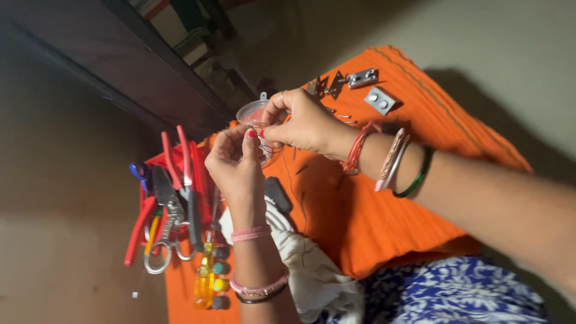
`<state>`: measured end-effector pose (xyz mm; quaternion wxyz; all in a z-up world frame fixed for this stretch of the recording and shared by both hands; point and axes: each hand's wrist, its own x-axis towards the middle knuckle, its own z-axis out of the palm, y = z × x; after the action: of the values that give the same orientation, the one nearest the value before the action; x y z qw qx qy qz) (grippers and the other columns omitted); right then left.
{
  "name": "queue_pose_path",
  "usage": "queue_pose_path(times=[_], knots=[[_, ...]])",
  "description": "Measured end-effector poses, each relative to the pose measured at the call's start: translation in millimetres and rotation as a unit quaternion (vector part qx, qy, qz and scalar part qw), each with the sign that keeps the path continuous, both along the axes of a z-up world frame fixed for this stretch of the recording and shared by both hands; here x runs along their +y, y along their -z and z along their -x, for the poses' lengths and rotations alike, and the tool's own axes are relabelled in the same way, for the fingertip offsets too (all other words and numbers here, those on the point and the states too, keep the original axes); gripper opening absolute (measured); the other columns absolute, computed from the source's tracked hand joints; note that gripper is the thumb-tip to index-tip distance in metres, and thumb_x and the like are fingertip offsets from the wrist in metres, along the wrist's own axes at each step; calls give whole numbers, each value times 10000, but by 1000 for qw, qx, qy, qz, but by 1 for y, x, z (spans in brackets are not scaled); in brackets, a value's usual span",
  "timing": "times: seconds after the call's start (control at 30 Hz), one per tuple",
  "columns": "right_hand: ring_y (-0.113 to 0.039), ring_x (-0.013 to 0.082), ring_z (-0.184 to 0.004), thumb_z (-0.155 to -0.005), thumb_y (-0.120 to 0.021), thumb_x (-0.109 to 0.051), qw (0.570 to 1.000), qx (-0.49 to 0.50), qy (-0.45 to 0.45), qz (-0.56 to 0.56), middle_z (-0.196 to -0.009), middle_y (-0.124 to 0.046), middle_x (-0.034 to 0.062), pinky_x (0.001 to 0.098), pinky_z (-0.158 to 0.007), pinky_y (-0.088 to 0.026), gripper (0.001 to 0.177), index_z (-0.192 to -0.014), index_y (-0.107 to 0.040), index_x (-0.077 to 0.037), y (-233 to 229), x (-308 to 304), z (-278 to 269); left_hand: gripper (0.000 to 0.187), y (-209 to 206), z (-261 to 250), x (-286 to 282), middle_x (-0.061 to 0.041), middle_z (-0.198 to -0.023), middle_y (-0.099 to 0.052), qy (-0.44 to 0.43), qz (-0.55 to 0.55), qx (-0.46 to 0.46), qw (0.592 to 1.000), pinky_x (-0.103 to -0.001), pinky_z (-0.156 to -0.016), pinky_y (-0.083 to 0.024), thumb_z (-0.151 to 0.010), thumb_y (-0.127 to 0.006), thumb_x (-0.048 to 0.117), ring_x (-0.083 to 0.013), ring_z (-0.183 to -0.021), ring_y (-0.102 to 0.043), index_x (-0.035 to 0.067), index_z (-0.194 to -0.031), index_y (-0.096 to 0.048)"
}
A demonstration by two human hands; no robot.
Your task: The person sits on the floor and assembles small metal hardware components, including nails and hinges, by hand. They pick up individual nails, attach them to wire or other parts, and place the assembled pieces on an orange cloth. The workspace includes various tools like pliers and scissors, but the assembly is done manually.
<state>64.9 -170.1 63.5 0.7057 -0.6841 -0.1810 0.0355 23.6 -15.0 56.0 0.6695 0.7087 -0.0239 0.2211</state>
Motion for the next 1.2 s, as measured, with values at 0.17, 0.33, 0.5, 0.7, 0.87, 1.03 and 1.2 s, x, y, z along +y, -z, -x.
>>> queue_pose_path(times=[0.17,0.33,0.5,0.7,0.87,1.03,1.2], knots=[[-697,91,-744,-844,-783,-98,979,-134,114,106,-810,-730,22,255,-672,-576,118,-894,-708,-21,31,-8,-1,61,28,-6,-12,-28,-882,-693,12,-63,-41,997,-218,-661,-525,-962,-712,29,-56,-752,-627,-27,-966,-686],[-736,96,-727,-863,-793,-173,963,-135,168,159,-833,-791,48,256,-681,-576,149,-931,-780,-41,39,-15,7,83,45,-15,-18,-34,-857,-731,-12,-111,-23,993,-243,-705,-539,-933,-732,57,-73,-749,-649,-18,-963,-711],[-745,97,-729,-890,-754,-181,960,-119,187,171,-829,-795,70,263,-682,-580,162,-950,-787,-34,55,-16,2,93,60,-17,-26,-35,-869,-734,-28,-99,-16,995,-247,-714,-539,-948,-714,68,-85,-759,-652,-12,-995,-705],[-727,102,-754,-947,-700,-155,977,-101,167,83,-864,-794,59,235,-669,-580,185,-1007,-764,8,99,-12,-14,74,76,-21,-23,-33,-874,-728,-57,-130,-42,989,-246,-696,-537,-954,-695,48,-88,-754,-663,-9,-1002,-695],[-701,111,-724,-992,-672,-144,989,33,124,-79,-850,-746,72,235,-639,-557,163,-980,-720,11,128,-15,-34,43,97,-30,-3,-58,-934,-657,-57,-22,-63,996,-241,-697,-516,-1043,-616,-6,-103,-787,-610,-4,-1058,-656],[-731,142,-772,-987,-667,-139,951,193,82,-227,-907,-750,85,270,-677,-588,139,-1001,-698,-4,125,-18,-40,34,101,-33,5,-81,-960,-649,11,199,-62,978,-276,-719,-576,-1079,-574,-1,-140,-798,-653,22,-1104,-570],[-727,135,-849,-995,-645,-153,923,232,28,-305,-960,-739,62,291,-748,-622,146,-1043,-697,-26,124,-18,-36,22,91,-25,2,-94,-946,-660,2,216,-30,976,-284,-709,-585,-1081,-582,13,-148,-767,-653,8,-1100,-572]])
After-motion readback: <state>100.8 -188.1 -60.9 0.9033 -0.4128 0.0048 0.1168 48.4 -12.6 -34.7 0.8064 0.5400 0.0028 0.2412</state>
